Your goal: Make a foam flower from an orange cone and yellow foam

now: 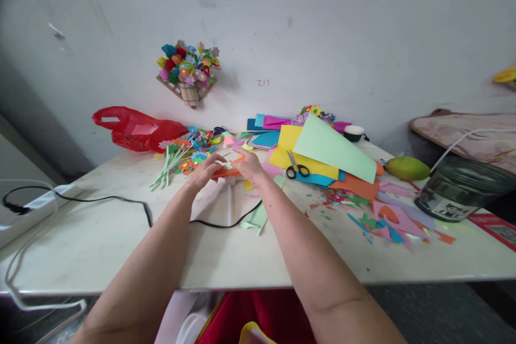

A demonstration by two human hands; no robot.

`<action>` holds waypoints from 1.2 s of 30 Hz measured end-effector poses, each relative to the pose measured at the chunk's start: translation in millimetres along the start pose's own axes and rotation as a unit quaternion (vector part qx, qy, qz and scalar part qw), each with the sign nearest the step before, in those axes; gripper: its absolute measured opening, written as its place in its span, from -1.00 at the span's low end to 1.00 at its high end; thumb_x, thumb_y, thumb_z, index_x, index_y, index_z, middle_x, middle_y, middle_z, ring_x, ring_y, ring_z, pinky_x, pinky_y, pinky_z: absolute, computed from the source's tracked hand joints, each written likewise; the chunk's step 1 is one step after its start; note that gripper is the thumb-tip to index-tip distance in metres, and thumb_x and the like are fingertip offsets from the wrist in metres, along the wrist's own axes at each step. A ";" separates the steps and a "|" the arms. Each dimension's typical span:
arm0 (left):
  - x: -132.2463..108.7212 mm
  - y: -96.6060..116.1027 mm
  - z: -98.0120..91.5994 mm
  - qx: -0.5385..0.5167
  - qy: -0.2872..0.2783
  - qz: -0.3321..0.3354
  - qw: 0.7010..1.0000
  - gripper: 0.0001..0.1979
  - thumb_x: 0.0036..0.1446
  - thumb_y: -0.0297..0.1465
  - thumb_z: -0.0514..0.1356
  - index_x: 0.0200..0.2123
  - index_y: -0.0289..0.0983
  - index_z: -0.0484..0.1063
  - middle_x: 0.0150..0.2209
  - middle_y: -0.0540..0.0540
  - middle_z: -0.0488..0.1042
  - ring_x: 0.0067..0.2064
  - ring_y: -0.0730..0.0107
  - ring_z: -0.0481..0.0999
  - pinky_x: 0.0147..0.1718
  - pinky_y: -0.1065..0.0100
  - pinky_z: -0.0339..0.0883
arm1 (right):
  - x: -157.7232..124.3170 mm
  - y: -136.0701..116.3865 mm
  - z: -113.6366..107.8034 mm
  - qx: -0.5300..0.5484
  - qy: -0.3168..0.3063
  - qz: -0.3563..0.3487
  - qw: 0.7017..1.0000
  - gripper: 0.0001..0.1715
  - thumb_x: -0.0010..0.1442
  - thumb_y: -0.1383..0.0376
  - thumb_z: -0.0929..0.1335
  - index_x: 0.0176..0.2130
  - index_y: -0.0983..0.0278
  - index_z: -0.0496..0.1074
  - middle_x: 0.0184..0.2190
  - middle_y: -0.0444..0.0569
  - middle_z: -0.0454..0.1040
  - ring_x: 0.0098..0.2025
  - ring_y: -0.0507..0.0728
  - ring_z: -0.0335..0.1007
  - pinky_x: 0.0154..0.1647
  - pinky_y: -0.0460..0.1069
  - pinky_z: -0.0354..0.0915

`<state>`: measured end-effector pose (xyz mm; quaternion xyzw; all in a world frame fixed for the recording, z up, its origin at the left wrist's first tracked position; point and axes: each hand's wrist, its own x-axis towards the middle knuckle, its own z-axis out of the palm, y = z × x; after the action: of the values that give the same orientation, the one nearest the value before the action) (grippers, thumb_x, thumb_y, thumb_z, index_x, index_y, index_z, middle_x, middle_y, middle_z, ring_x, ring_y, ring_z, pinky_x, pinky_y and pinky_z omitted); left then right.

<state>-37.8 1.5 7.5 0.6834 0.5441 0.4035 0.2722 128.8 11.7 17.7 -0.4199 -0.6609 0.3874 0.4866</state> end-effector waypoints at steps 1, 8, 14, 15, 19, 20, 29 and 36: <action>0.1 -0.2 0.2 0.000 0.000 0.000 1.000 -0.73 -0.02 -0.23 0.05 -0.27 -0.23 0.36 -0.51 0.01 0.45 -0.55 0.42 0.40 -0.52 0.37 0.29 | 0.0 0.0 -0.4 0.009 -0.004 0.007 1.000 -0.36 -0.13 0.40 0.31 0.01 0.31 0.41 -0.01 0.04 0.42 -0.05 0.18 0.35 -0.01 0.04 0.25; 3.8 -3.2 4.2 0.015 0.022 -0.004 1.000 -0.60 0.06 -0.02 0.00 -0.34 -0.22 0.36 -0.54 0.00 0.43 -0.59 0.46 0.36 -0.56 0.41 0.24 | 7.5 12.0 3.4 0.021 0.033 -0.023 0.999 -0.49 -0.02 0.34 0.34 -0.02 0.33 0.42 0.00 0.07 0.42 -0.01 0.12 0.35 0.01 0.01 0.25; 11.0 -8.4 0.9 0.039 0.111 -0.018 0.993 -0.61 0.13 -0.08 -0.05 -0.54 -0.24 0.23 -0.56 -0.03 0.43 -0.53 0.44 0.40 -0.53 0.42 0.22 | 11.8 16.3 2.3 0.010 0.051 -0.059 0.997 -0.53 0.01 0.39 0.33 -0.03 0.28 0.43 -0.03 0.03 0.45 0.03 0.14 0.33 0.07 0.07 0.22; 11.8 -8.4 -0.1 0.012 0.128 -0.022 0.992 -0.63 0.13 -0.09 -0.05 -0.53 -0.24 0.20 -0.54 -0.04 0.44 -0.54 0.45 0.40 -0.52 0.42 0.22 | 11.8 16.2 1.1 0.001 0.051 -0.072 0.996 -0.53 0.01 0.40 0.33 -0.03 0.27 0.43 -0.02 0.02 0.44 0.04 0.15 0.32 0.09 0.07 0.21; 11.8 -5.3 -2.1 -0.159 0.137 -0.033 0.977 -0.67 0.12 -0.08 -0.02 -0.43 -0.23 0.10 -0.47 -0.05 0.48 -0.57 0.51 0.40 -0.54 0.44 0.26 | 10.2 14.9 -2.6 -0.037 0.034 -0.121 0.991 -0.51 0.03 0.39 0.33 0.00 0.23 0.41 -0.03 -0.02 0.45 0.05 0.17 0.31 0.09 0.09 0.20; 11.0 -4.3 -1.7 -0.185 0.127 -0.033 0.974 -0.66 0.10 -0.07 0.01 -0.42 -0.24 0.11 -0.46 -0.06 0.49 -0.55 0.51 0.41 -0.53 0.44 0.27 | 9.5 14.1 -2.9 -0.043 0.027 -0.133 0.990 -0.50 0.03 0.39 0.33 0.01 0.22 0.40 -0.02 -0.03 0.45 0.05 0.16 0.31 0.09 0.09 0.20; 3.1 -0.8 3.3 -0.245 0.056 -0.012 0.968 -0.55 -0.15 -0.06 0.25 -0.54 -0.29 0.16 -0.48 -0.10 0.49 -0.48 0.48 0.42 -0.40 0.37 0.34 | 6.2 9.0 -1.9 -0.066 -0.013 -0.192 0.979 -0.48 0.02 0.41 0.33 0.01 0.19 0.40 -0.01 -0.07 0.44 0.07 0.13 0.31 0.12 0.06 0.16; 1.5 -3.4 6.6 -0.208 0.042 -0.039 0.976 -0.50 -0.02 0.06 0.07 -0.34 -0.29 0.38 -0.46 -0.11 0.49 -0.50 0.43 0.46 -0.52 0.40 0.31 | 7.4 13.7 3.0 -0.078 0.001 -0.197 0.977 -0.57 0.05 0.39 0.31 -0.04 0.24 0.44 -0.03 -0.02 0.46 0.05 0.11 0.33 0.11 0.03 0.16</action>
<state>-33.9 4.3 1.7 0.5724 0.4856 0.5249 0.4014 127.0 23.1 6.7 -0.3191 -0.7582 0.2308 0.5197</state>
